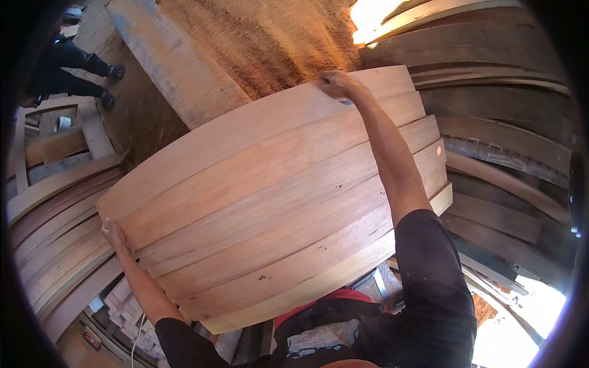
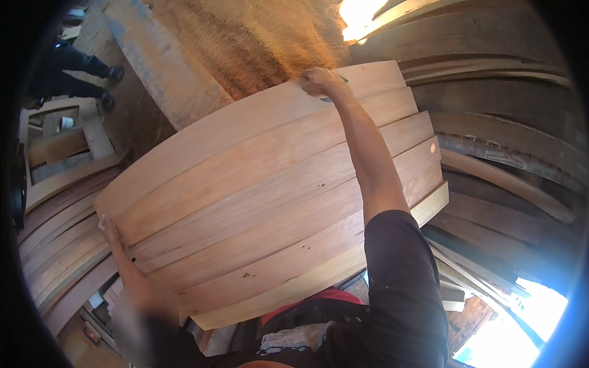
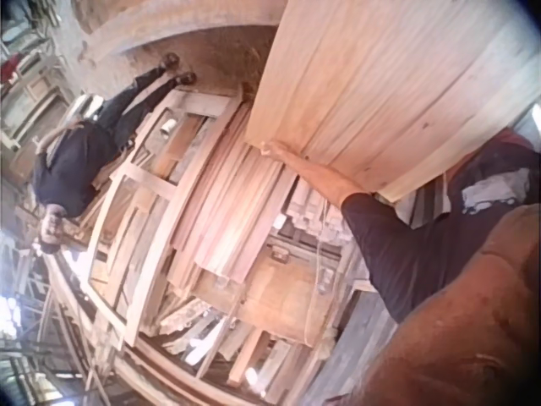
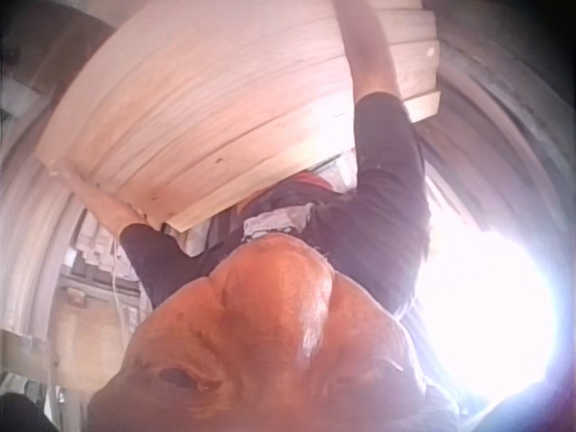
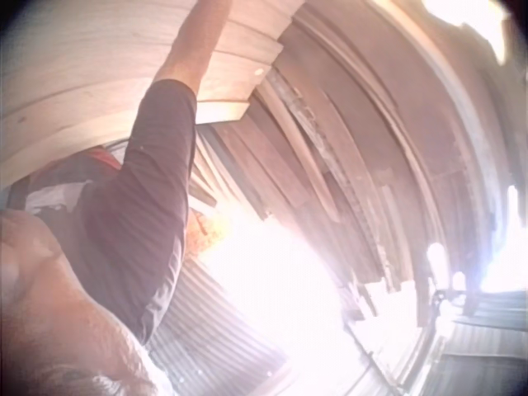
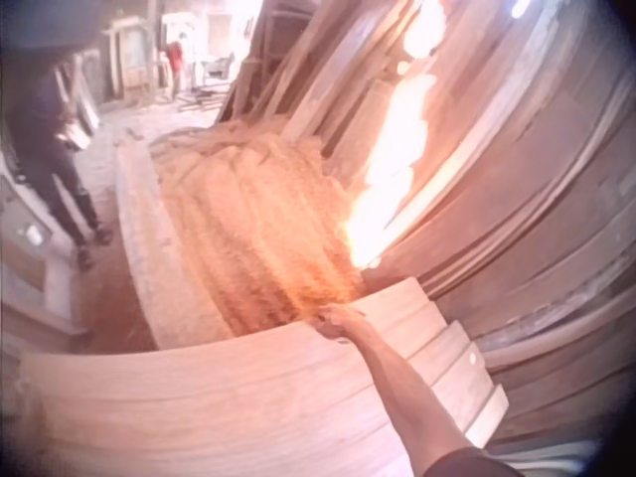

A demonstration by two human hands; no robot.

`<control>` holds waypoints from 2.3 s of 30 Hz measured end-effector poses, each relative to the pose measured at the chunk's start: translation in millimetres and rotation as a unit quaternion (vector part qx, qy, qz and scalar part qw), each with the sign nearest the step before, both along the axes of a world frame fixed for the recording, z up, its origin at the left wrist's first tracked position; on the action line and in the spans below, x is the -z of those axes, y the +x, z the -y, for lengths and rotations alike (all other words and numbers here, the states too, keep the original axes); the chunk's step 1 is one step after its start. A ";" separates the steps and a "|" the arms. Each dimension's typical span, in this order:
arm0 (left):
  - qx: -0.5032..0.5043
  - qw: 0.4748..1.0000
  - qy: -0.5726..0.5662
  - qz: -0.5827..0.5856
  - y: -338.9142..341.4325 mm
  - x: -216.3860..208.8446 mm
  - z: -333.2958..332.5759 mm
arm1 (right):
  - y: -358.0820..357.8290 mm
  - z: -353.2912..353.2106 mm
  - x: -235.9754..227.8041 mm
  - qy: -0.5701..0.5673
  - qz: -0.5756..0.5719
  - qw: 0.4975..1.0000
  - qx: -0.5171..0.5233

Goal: The person arranges several wooden planks on a workbench to form a larger panel, checking alignment and fit. They then use a tape measure to measure the width and length of the assembled panel. The person adjusts the planks slightly to ensure they are flush before measuring again.

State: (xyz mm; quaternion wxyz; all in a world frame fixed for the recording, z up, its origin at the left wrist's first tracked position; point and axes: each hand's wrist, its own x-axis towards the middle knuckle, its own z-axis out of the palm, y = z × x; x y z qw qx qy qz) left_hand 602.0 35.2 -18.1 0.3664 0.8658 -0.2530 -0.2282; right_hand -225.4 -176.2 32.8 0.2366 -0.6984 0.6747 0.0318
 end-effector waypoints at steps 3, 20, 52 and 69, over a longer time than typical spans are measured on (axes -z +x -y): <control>-0.013 1.000 0.000 0.025 -40.2 -8.7 1.9 | -15.4 -18.1 3.1 0.013 -0.018 1.000 0.005; 0.097 0.951 0.106 0.273 -124.3 -47.4 9.2 | -114.6 -53.8 22.8 -0.126 0.006 0.992 0.018; 0.107 0.977 0.083 -0.167 -104.0 -77.9 -136.8 | -18.1 -191.6 4.8 -0.041 -0.145 0.986 0.066; 0.101 0.984 0.098 0.112 -153.1 -57.1 -95.6 | -6.4 -229.1 21.4 -0.072 -0.158 0.977 0.125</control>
